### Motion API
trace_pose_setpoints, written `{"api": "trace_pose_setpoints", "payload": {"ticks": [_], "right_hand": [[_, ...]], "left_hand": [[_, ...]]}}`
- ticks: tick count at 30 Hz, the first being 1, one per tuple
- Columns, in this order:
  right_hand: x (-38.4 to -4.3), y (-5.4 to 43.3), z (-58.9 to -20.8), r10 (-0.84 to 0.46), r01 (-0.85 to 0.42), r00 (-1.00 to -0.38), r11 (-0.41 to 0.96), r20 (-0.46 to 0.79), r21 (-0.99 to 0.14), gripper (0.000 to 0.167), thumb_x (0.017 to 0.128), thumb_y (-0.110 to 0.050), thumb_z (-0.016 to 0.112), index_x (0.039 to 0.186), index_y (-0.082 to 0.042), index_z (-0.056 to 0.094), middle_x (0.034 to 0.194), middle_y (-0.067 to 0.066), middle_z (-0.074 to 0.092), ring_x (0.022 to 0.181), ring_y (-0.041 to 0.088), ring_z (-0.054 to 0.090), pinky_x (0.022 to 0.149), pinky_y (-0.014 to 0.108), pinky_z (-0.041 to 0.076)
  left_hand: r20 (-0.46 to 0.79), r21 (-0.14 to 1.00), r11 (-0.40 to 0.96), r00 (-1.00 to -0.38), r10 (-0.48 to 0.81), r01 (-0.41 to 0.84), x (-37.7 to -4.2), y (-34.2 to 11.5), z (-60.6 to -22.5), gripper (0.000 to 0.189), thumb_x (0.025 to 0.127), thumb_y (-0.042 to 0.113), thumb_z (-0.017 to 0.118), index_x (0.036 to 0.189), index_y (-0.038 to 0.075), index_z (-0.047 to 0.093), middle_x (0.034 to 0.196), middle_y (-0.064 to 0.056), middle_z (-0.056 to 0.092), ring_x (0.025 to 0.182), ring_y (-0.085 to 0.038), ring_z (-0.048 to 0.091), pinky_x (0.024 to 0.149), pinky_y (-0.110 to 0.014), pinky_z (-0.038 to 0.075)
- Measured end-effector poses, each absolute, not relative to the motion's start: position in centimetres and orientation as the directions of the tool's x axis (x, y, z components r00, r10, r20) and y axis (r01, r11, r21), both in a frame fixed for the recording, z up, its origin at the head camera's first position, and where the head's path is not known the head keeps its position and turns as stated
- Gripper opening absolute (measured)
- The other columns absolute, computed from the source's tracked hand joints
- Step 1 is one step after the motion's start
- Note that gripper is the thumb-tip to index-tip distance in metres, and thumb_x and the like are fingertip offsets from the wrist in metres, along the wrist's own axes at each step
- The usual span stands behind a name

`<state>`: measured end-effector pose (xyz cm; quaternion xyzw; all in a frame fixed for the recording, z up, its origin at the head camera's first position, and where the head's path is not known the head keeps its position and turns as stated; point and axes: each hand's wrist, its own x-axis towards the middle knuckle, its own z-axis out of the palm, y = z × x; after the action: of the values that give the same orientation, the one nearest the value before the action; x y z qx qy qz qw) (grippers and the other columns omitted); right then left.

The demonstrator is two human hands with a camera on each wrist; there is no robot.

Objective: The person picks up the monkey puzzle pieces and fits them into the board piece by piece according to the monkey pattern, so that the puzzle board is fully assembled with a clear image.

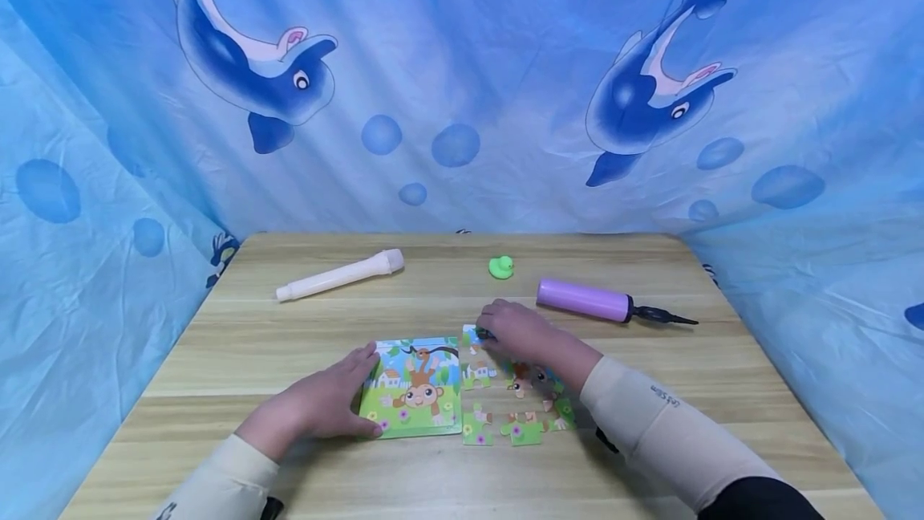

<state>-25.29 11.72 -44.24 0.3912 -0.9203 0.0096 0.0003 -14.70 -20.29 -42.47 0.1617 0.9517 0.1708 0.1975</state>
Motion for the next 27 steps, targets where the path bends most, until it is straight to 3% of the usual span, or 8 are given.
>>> {"api": "trace_pose_setpoints", "payload": {"ticks": [9,13,18,22,27], "right_hand": [[-25.3,11.5,-43.9,-0.691,-0.691,-0.722,0.720,0.033,-0.055,0.021,0.093,-0.032,0.066,0.103,-0.013,0.066,0.095,-0.003,0.062,0.088,0.012,0.056,0.077,0.030,0.053],[-24.8,10.8,-43.2,-0.709,-0.710,-0.703,0.698,0.056,-0.095,0.020,0.094,-0.033,0.066,0.100,-0.014,0.066,0.093,-0.004,0.062,0.085,0.011,0.056,0.076,0.030,0.053],[-23.8,9.3,-43.1,-0.760,-0.761,-0.648,0.642,0.053,-0.096,0.015,0.094,-0.032,0.065,0.097,-0.017,0.066,0.096,-0.005,0.063,0.087,0.009,0.056,0.078,0.027,0.053],[-23.1,8.3,-43.6,-0.820,-0.821,-0.570,0.571,0.061,0.010,0.018,0.096,-0.035,0.063,0.101,-0.019,0.068,0.100,-0.005,0.064,0.093,0.010,0.058,0.081,0.025,0.053],[-22.4,7.8,-43.8,-0.861,-0.853,-0.506,0.508,0.050,0.118,0.030,0.097,-0.042,0.058,0.115,-0.021,0.069,0.117,0.000,0.064,0.108,0.015,0.059,0.090,0.031,0.053]], "left_hand": [[-0.321,0.373,0.896,-0.873,0.367,0.240,-14.9,-20.3,-42.6,0.115,0.069,0.063,0.080,0.155,0.006,0.028,0.165,-0.009,0.016,0.148,-0.036,0.024,0.115,-0.056,0.031],[-0.319,0.373,0.896,-0.873,0.368,0.241,-14.9,-20.4,-42.6,0.115,0.069,0.062,0.080,0.155,0.006,0.028,0.165,-0.009,0.016,0.148,-0.036,0.024,0.115,-0.056,0.031],[-0.325,0.375,0.897,-0.872,0.366,0.236,-14.9,-20.4,-42.5,0.114,0.069,0.062,0.080,0.155,0.006,0.028,0.165,-0.009,0.016,0.148,-0.036,0.024,0.115,-0.056,0.031],[-0.327,0.372,0.897,-0.871,0.367,0.238,-14.9,-20.4,-42.5,0.114,0.070,0.061,0.079,0.155,0.006,0.027,0.165,-0.009,0.015,0.148,-0.036,0.023,0.115,-0.056,0.030],[-0.327,0.379,0.894,-0.870,0.370,0.238,-14.9,-20.4,-42.5,0.115,0.069,0.061,0.080,0.155,0.005,0.027,0.165,-0.009,0.015,0.148,-0.036,0.023,0.115,-0.055,0.031]]}}
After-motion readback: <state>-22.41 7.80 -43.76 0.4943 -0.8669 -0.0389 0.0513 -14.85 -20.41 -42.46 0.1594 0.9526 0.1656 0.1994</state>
